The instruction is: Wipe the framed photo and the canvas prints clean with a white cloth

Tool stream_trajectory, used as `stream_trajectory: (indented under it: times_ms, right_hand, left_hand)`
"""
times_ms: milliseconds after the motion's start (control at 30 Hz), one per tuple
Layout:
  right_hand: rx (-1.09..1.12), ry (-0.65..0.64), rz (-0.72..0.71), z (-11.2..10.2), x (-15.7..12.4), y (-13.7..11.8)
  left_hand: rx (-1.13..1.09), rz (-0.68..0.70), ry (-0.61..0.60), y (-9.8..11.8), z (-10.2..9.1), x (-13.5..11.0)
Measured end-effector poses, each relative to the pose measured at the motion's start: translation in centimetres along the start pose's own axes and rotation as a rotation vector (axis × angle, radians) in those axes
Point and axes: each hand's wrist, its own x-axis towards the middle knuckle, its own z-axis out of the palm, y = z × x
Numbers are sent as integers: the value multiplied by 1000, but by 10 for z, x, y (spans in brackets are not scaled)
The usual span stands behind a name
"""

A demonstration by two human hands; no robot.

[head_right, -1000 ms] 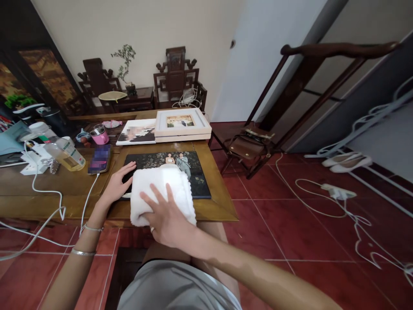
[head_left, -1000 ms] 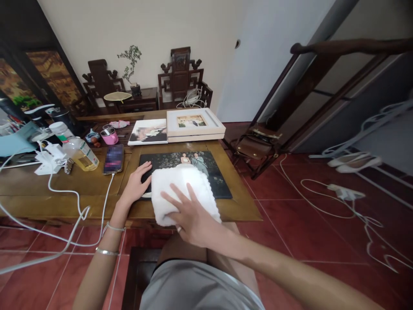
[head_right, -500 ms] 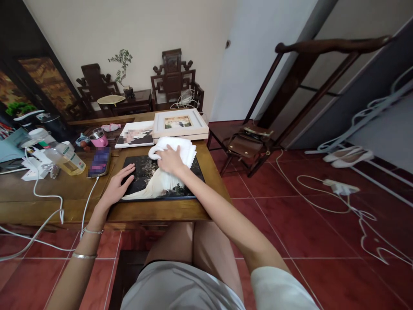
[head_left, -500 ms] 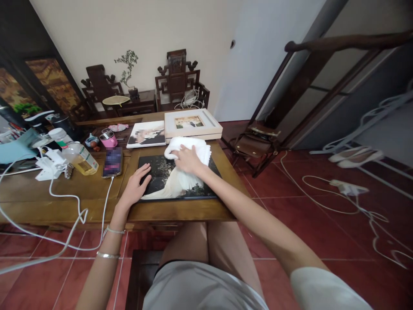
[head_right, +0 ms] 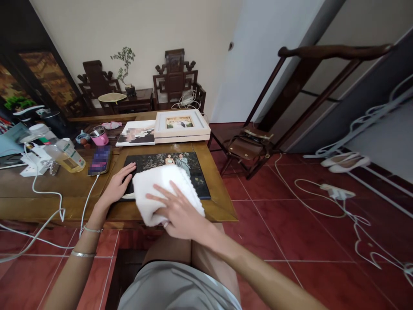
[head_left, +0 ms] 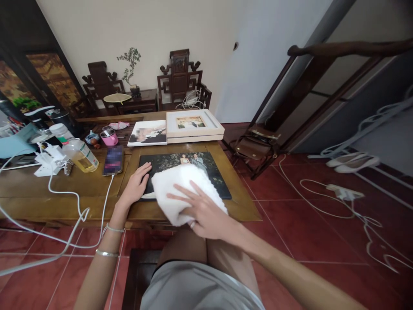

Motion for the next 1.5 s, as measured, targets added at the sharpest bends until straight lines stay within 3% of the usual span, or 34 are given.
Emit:
stream_trajectory:
  times_ms: [200, 300, 367, 467, 600, 767, 900, 967, 1067, 1200, 1333, 1500]
  right_hand:
    - [-153, 78, 426, -16, 3, 55]
    - [-233, 76, 632, -20, 30, 73]
    - [-244, 44, 692, -20, 55, 77]
    - [-229, -2, 626, -16, 92, 71]
    - [-204, -6, 382, -2, 110, 38]
    - [-80, -46, 52, 13, 73, -14]
    - [43, -114, -147, 9, 33, -21]
    - [73, -98, -135, 2, 18, -12]
    - [78, -58, -2, -11, 5, 9]
    - [-10, 16, 234, -22, 12, 44]
    - [-48, 8, 392, -21, 56, 76]
    - [62, -2, 354, -10, 144, 78]
  left_hand:
    - [-1, 15, 4, -2, 2, 0]
    - [-11, 22, 6, -2, 2, 0]
    - [-21, 23, 7, -3, 2, 1]
    - [-43, 6, 27, -3, 2, 0]
    - [-168, -71, 230, -1, 2, 0]
    - [-447, -189, 328, -1, 3, 0]
    - [-327, -121, 301, 2, 2, -1]
    - [-180, -72, 248, 5, 2, -2]
    - [-14, -27, 148, 9, 1, -2]
    - [27, -17, 98, 9, 2, -1]
    - [29, -12, 87, 9, 2, -1]
    - [49, -11, 84, 7, 1, -1]
